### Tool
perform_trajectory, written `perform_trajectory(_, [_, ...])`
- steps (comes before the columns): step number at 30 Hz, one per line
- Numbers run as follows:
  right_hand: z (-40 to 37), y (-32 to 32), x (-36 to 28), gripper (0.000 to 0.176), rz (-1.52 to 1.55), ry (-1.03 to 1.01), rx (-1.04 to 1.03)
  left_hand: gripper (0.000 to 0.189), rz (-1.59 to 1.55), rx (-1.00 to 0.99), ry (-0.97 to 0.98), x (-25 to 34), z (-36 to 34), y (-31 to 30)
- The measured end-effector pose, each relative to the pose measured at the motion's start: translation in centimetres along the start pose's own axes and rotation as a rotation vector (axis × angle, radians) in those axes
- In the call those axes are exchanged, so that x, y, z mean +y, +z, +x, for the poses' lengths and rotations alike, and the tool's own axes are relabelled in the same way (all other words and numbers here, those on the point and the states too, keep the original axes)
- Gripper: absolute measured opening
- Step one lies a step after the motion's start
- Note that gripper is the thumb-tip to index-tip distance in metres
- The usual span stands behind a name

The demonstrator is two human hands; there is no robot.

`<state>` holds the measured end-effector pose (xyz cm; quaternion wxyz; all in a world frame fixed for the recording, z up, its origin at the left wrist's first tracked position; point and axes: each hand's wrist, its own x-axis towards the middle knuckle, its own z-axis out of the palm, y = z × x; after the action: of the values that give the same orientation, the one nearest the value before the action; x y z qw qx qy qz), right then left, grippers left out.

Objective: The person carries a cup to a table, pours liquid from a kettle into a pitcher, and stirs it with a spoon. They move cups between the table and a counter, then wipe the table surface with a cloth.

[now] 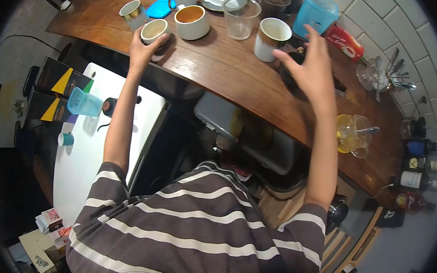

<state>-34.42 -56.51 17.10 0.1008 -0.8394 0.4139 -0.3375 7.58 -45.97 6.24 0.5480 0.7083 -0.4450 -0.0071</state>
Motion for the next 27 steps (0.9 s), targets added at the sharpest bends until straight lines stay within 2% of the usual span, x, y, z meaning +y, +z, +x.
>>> perform_trajectory(3, [2.5,2.1,0.0,0.096,-0.055,0.023,-0.108,0.083,0.018,-0.010,-0.032,0.2,0.0,0.0])
perform_trajectory(7, [4.3,3.4,0.5,0.092,-0.089,-0.016,-0.116,0.082,0.004,-0.031,-0.050,0.3,0.1,-0.1])
perform_trajectory(9, [4.5,3.5,0.6,0.085,0.034,0.022,-0.206,0.082,0.051,-0.063,-0.027,0.4,-0.1,-0.2])
perform_trajectory(10, [4.3,3.3,0.0,0.080,0.037,0.006,-0.182,0.081,0.075,-0.054,-0.020,0.4,-0.1,-0.2])
perform_trajectory(13, [4.6,3.8,0.9,0.079,0.035,-0.030,-0.156,0.076,-0.027,-0.072,-0.056,1.1,-0.2,-0.4])
perform_trajectory(18, [5.4,4.2,2.1,0.081,0.084,-0.021,-0.195,0.077,-0.005,-0.057,-0.021,0.9,-0.4,-0.2])
perform_trajectory(21, [6.3,4.3,2.1,0.080,0.065,-0.046,-0.201,0.088,-0.062,-0.085,-0.048,0.0,-0.2,-0.1])
perform_trajectory(23, [6.1,4.0,2.0,0.079,0.106,-0.041,-0.228,0.090,0.124,-0.003,0.084,-1.4,-0.2,0.2])
perform_trajectory(27, [5.9,4.3,2.3,0.083,0.112,-0.025,-0.205,0.110,0.154,0.006,0.006,0.3,-1.0,-0.1])
